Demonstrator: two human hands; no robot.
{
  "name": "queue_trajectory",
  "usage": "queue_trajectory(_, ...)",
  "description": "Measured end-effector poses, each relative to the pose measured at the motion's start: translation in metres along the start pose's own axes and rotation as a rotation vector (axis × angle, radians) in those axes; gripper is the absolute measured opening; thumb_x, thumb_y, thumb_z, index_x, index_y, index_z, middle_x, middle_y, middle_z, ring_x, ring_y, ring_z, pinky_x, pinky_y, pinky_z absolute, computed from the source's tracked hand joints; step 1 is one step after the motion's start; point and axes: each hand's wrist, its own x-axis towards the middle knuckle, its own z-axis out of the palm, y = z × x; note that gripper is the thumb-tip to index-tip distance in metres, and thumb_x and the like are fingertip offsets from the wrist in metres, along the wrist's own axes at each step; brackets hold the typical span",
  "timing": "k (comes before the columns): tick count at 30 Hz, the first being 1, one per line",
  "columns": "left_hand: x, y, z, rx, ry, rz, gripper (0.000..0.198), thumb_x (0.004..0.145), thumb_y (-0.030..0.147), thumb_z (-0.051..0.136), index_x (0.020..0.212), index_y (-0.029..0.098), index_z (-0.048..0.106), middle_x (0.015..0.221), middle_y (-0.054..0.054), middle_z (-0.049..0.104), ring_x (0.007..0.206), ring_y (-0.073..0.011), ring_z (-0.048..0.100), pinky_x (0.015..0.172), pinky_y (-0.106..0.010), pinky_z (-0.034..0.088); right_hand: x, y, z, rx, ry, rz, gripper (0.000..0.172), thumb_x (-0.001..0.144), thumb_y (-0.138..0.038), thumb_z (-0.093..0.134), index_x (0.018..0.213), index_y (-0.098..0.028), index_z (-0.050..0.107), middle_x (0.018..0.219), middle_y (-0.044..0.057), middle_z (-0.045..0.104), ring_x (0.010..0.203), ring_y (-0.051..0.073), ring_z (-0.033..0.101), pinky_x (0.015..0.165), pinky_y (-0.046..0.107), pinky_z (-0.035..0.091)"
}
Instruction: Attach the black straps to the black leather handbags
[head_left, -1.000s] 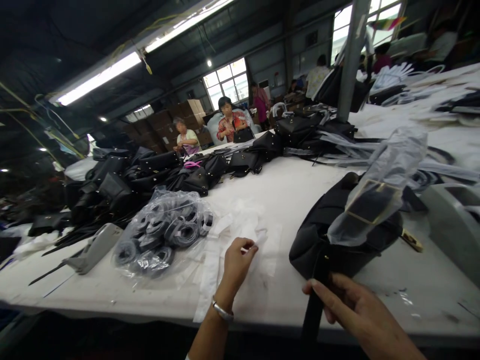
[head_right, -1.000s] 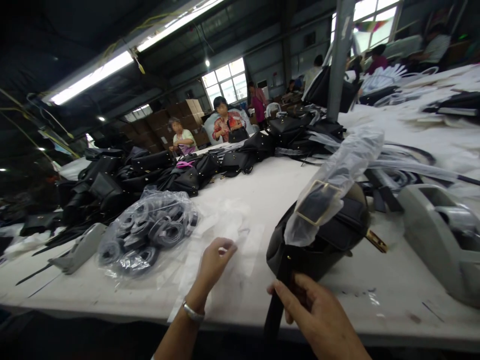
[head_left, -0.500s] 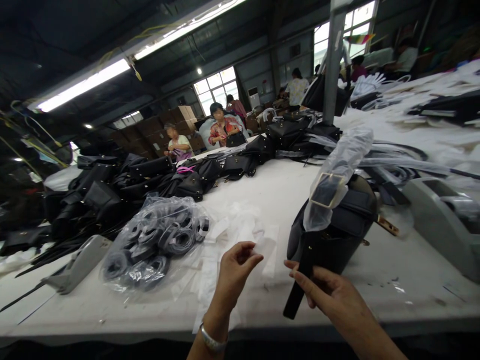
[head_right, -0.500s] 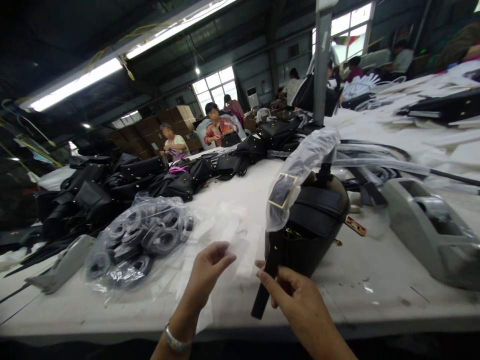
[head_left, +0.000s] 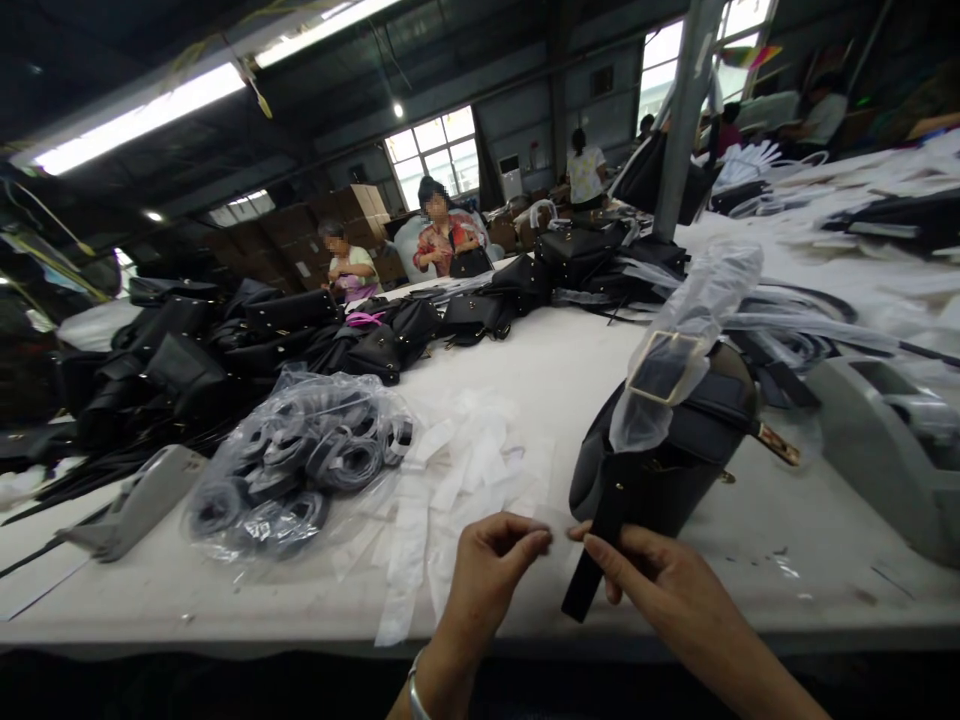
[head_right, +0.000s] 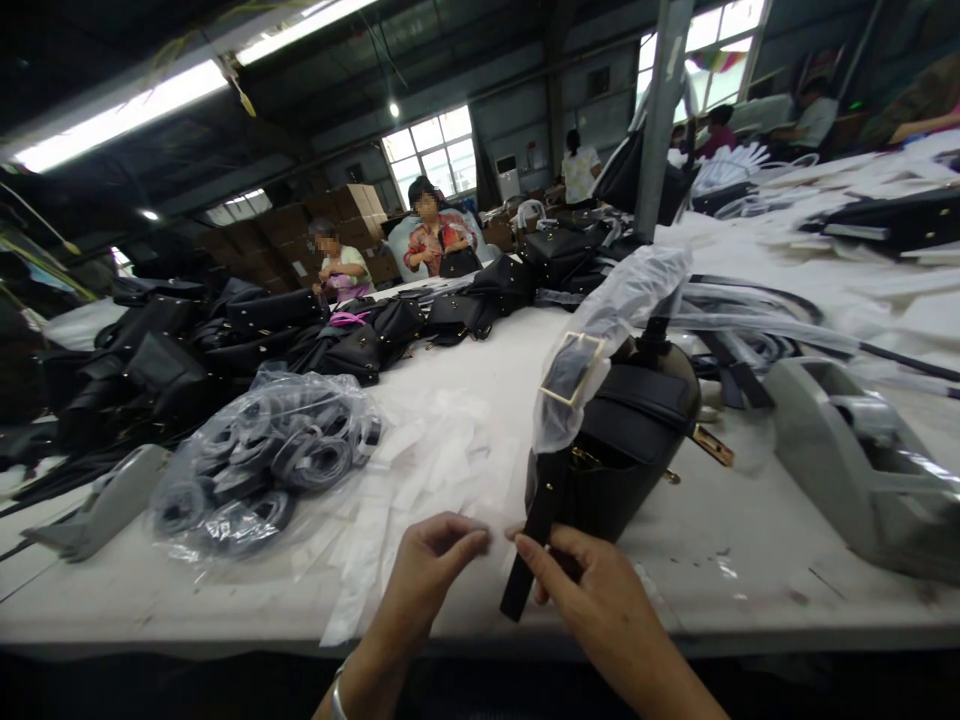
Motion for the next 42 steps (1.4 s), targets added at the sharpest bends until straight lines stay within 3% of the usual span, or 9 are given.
queue_trajectory(6,-0.018,-0.01,-0.02,-0.057,0.084,-0.093,0.017,0.067,0.019,0.084,0.068,0.015,0.067,0.063,0.002,0.064,0.062,-0.0101,0.056,0.062,-0.019,0.043,-0.001,-0.002,-0.003,0.103,-0.006,-0.035,0.049,0.085,-0.065,0.056,0.095,-0.023,0.079,0.059,0.001,0.063,0.06,0.018,0.059,0.053,0.026,0.044)
queue_trajectory(12,-0.037,-0.015,-0.031,-0.094,0.106,-0.184,0.021,0.064,0.018,0.085,0.069,0.015,0.066,0.063,0.004,0.06,0.063,-0.0094,0.054,0.06,-0.019,0.04,-0.004,-0.012,0.007,0.258,0.072,-0.067,0.041,0.087,-0.059,0.06,0.097,-0.024,0.078,0.052,-0.003,0.054,0.051,0.013,0.053,0.051,0.023,0.044)
queue_trajectory(18,-0.048,-0.018,-0.042,-0.106,0.035,-0.269,0.02,0.064,0.02,0.087,0.072,0.014,0.069,0.069,0.0,0.068,0.065,-0.0111,0.058,0.063,-0.021,0.043,-0.001,-0.015,0.018,0.393,0.196,-0.105,0.032,0.089,-0.054,0.062,0.096,-0.027,0.077,0.056,-0.002,0.057,0.056,0.013,0.052,0.054,0.023,0.047)
queue_trajectory(32,-0.049,-0.02,-0.038,-0.065,0.046,-0.272,0.018,0.063,0.02,0.085,0.071,0.014,0.071,0.065,0.001,0.066,0.06,-0.0097,0.055,0.059,-0.02,0.04,0.0,-0.014,0.026,0.369,0.207,-0.106,0.03,0.092,-0.052,0.059,0.102,-0.027,0.074,0.056,-0.004,0.052,0.071,0.016,0.057,0.092,0.031,0.045)
queue_trajectory(42,-0.048,-0.016,-0.032,-0.083,0.083,-0.273,0.015,0.065,0.021,0.085,0.073,0.014,0.074,0.066,0.0,0.068,0.061,-0.0106,0.057,0.06,-0.02,0.042,0.0,-0.019,0.024,0.347,0.163,-0.056,0.036,0.09,-0.055,0.059,0.1,-0.023,0.074,0.057,-0.002,0.055,0.066,0.018,0.059,0.065,0.027,0.048)
